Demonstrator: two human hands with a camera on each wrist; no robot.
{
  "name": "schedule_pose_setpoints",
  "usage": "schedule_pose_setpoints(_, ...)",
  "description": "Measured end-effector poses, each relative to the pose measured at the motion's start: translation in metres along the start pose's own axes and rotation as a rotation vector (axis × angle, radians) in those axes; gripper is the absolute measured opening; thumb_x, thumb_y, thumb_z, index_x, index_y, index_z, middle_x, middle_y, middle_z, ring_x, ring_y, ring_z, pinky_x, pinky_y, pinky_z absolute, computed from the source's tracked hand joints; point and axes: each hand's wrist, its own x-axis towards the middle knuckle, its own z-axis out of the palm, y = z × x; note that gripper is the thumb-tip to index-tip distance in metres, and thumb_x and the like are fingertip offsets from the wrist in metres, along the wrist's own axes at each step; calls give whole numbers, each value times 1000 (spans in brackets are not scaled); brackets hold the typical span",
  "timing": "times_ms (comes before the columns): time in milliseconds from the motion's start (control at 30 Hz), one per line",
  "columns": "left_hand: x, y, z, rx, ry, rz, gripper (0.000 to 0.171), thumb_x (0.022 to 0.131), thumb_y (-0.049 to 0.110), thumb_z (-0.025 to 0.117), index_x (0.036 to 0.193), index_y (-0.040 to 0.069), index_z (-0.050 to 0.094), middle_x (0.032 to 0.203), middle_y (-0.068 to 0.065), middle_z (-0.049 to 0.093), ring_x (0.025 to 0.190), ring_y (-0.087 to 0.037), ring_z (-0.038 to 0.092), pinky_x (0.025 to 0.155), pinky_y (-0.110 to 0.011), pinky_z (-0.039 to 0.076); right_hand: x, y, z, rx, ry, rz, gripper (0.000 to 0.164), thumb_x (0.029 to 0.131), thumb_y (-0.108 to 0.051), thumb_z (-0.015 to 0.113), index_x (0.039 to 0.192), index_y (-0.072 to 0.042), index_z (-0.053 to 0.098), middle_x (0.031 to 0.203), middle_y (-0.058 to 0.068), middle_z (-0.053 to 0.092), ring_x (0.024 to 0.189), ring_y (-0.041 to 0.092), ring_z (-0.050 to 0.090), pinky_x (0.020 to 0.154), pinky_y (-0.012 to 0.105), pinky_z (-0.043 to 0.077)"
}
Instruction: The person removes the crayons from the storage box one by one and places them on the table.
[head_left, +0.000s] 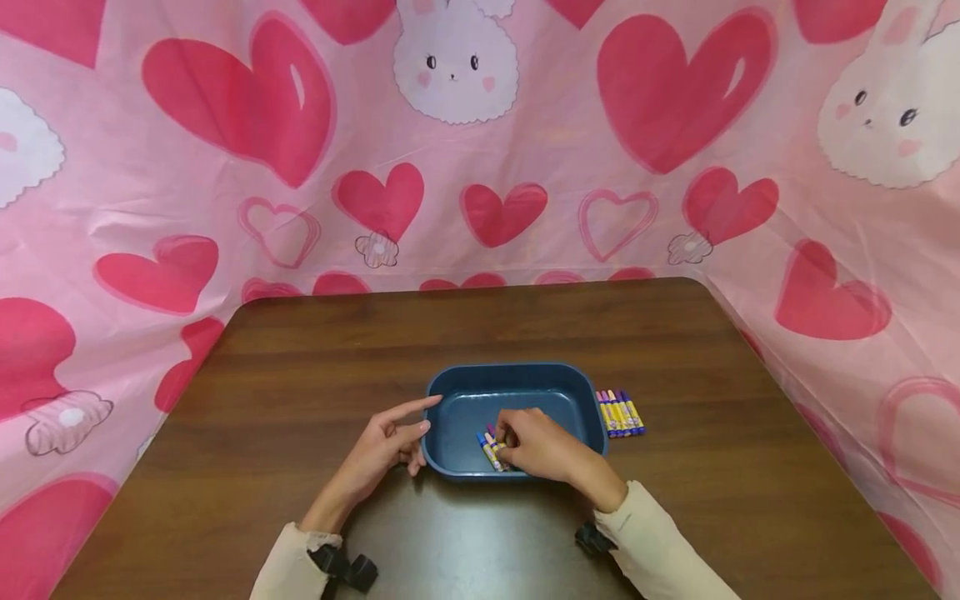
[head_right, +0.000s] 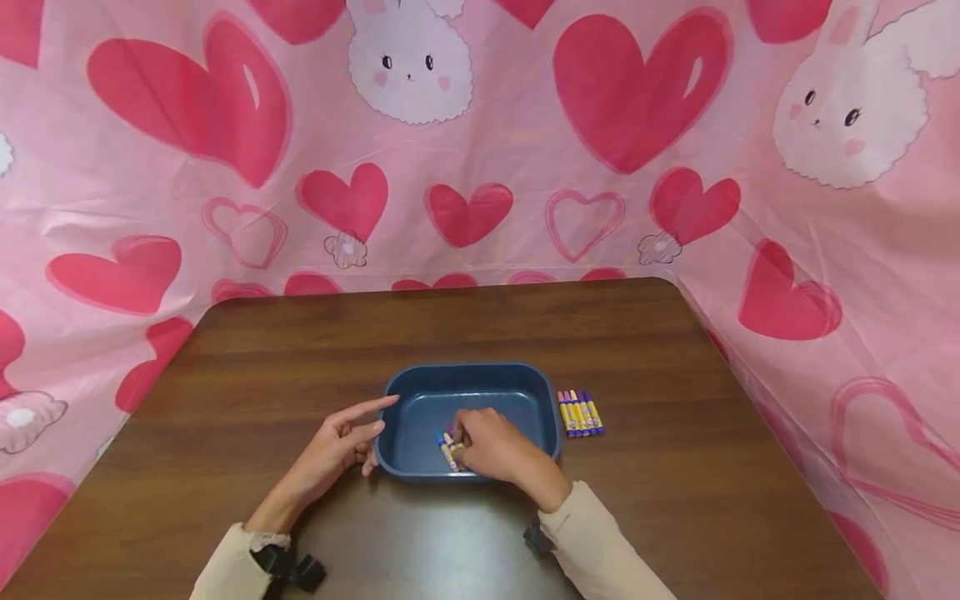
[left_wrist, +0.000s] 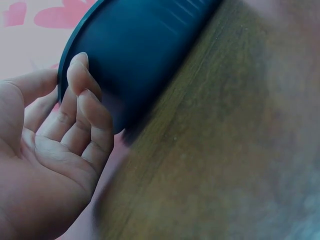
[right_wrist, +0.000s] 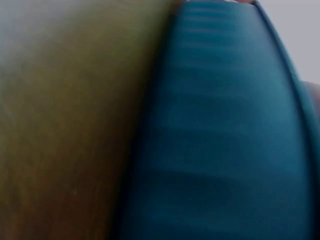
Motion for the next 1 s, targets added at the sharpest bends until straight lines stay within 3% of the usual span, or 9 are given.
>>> schedule_pose_setpoints(200,3,0,0,3,-6,6,49,104,19,55,148,3,44,68,-10,66,54,-17,61,56,-28,56,4,6,5,71,2,47,12,84,-5,72,89,-7,62,64,-7,58,58,7,53,56,26,44)
schedule_pose_setpoints(400,1,0,0,4,1,-2,49,104,19,55,148,3,44,68,-11,66,54,-18,61,57,-28,56,4,8,7,77,11,65,10,86,-2,64,93,-8,62,67,-7,59,59,7,54,57,27,46)
schedule_pose_setpoints(500,0,0,0,2,5,-2,48,104,19,55,148,3,45,68,-11,66,54,-18,61,57,-28,56,5,7,7,76,18,76,13,83,-2,67,93,-8,61,69,-6,59,62,8,55,58,27,47)
schedule_pose_setpoints(733,0,1,0,11,-3,18,47,104,17,54,148,2,45,68,-13,66,54,-19,61,56,-30,56,6,5,8,-49,126,115,22,74,-3,78,87,-9,61,74,-2,56,68,11,52,61,28,45)
schedule_pose_setpoints(1000,0,0,0,22,-2,18,49,103,18,55,148,2,45,68,-14,66,53,-19,62,56,-31,56,7,4,8,-131,175,211,12,79,-6,77,81,-7,66,69,-3,55,65,14,51,60,30,45)
